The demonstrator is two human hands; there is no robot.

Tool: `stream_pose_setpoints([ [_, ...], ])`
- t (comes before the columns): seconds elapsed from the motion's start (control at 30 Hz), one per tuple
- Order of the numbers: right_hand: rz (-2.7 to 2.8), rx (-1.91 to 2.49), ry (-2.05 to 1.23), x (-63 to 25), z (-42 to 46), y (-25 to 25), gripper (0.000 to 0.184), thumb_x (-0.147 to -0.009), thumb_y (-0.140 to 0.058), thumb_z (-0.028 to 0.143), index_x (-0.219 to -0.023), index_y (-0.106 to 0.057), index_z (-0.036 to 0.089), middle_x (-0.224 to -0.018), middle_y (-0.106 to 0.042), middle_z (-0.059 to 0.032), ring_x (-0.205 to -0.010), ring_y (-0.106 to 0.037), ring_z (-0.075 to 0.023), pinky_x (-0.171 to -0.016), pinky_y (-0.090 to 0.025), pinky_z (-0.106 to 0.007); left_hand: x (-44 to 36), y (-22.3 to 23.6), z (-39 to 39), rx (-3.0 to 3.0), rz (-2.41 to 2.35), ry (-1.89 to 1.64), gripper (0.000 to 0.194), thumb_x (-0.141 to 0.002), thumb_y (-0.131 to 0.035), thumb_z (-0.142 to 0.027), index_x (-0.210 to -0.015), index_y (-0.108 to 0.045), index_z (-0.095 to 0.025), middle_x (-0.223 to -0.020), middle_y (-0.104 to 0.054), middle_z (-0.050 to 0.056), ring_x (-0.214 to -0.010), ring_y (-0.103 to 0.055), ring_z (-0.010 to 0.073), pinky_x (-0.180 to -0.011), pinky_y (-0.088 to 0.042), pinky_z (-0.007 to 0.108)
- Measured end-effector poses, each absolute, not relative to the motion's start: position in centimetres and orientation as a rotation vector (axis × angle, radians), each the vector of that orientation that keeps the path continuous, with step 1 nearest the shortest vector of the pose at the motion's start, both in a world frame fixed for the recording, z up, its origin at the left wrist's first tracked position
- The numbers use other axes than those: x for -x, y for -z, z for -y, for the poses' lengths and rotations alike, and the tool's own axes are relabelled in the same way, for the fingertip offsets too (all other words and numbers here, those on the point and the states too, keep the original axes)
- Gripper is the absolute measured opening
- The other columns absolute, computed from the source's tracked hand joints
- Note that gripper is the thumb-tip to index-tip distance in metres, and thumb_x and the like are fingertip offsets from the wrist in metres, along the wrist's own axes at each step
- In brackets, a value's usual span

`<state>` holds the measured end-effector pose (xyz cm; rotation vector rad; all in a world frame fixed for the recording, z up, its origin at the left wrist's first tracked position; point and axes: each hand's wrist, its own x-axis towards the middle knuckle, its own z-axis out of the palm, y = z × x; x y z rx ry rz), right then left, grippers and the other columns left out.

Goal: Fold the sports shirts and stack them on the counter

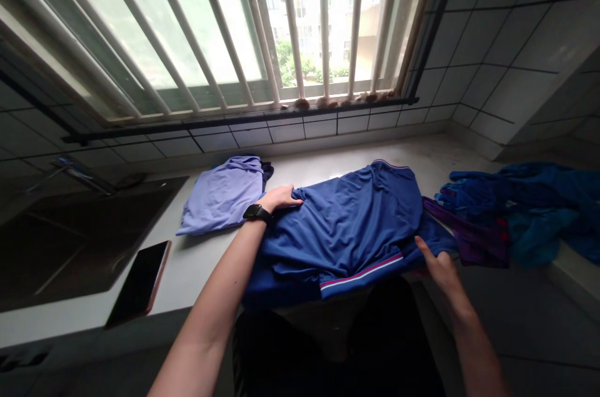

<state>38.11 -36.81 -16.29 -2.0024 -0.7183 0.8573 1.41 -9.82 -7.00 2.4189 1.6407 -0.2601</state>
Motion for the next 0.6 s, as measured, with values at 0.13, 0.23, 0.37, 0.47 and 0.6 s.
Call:
stream_pose_setpoints([
  [0.13,0.747,2.299,-0.636,-41.7,34.0,12.4,0.074,-0.080,-0.066,0.070,-0.121,-0.062,0.009,-0.068,-0.072,-0.0154,-0.064,-0.072,-0.0336,-0.063,-0.057,-0.042,-1.1,6.9,9.6,-2.391,-1.490,0.277,0.036,-0.082,-0.058,-0.046,-0.097,-0.072,-0.016,-0.105,-0.075,0.012,-0.097,-0.069,0.0269,-0.083,-0.052,0.030],
  [0.23,0.866,2.320,-0.286,-43.4,30.8,10.3,0.084,-0.086,-0.064,0.064,-0.145,-0.041,0.007,-0.096,-0.076,-0.0194,-0.091,-0.075,-0.0342,-0.086,-0.057,-0.044,-1.0,6.8,9.8,-2.396,-1.423,0.223,0.033,-0.079,-0.061,-0.043,-0.097,-0.072,-0.018,-0.105,-0.075,0.009,-0.097,-0.068,0.0257,-0.084,-0.051,0.029],
  [0.37,1.227,2.520,-0.354,-42.7,25.1,9.0,0.084,-0.083,-0.067,0.066,-0.140,-0.051,0.006,-0.125,-0.067,-0.0277,-0.119,-0.066,-0.0372,-0.098,-0.052,-0.042,-1.3,6.8,10.0,-2.396,-1.529,0.193,0.043,-0.079,-0.061,-0.055,-0.098,-0.072,-0.017,-0.108,-0.075,0.011,-0.100,-0.067,0.0280,-0.085,-0.051,0.031],
  [0.47,1.413,2.664,-0.497,-41.0,21.6,8.9,0.092,-0.079,-0.073,0.065,-0.141,-0.052,0.001,-0.134,-0.060,-0.0328,-0.126,-0.061,-0.0406,-0.100,-0.050,-0.044,-1.7,7.0,9.9,-2.387,-1.600,0.177,0.043,-0.081,-0.059,-0.055,-0.101,-0.071,-0.018,-0.112,-0.074,0.012,-0.101,-0.067,0.0267,-0.085,-0.050,0.029],
  [0.6,1.595,2.557,-0.501,-39.7,19.2,8.9,0.050,-0.091,-0.066,0.030,-0.137,-0.060,0.010,-0.134,-0.065,-0.0219,-0.126,-0.063,-0.0318,-0.101,-0.049,-0.035,-2.3,7.2,9.9,-2.422,-1.628,0.157,0.039,-0.085,-0.056,-0.049,-0.104,-0.070,-0.018,-0.114,-0.074,0.012,-0.103,-0.068,0.0257,-0.083,-0.050,0.028],
])
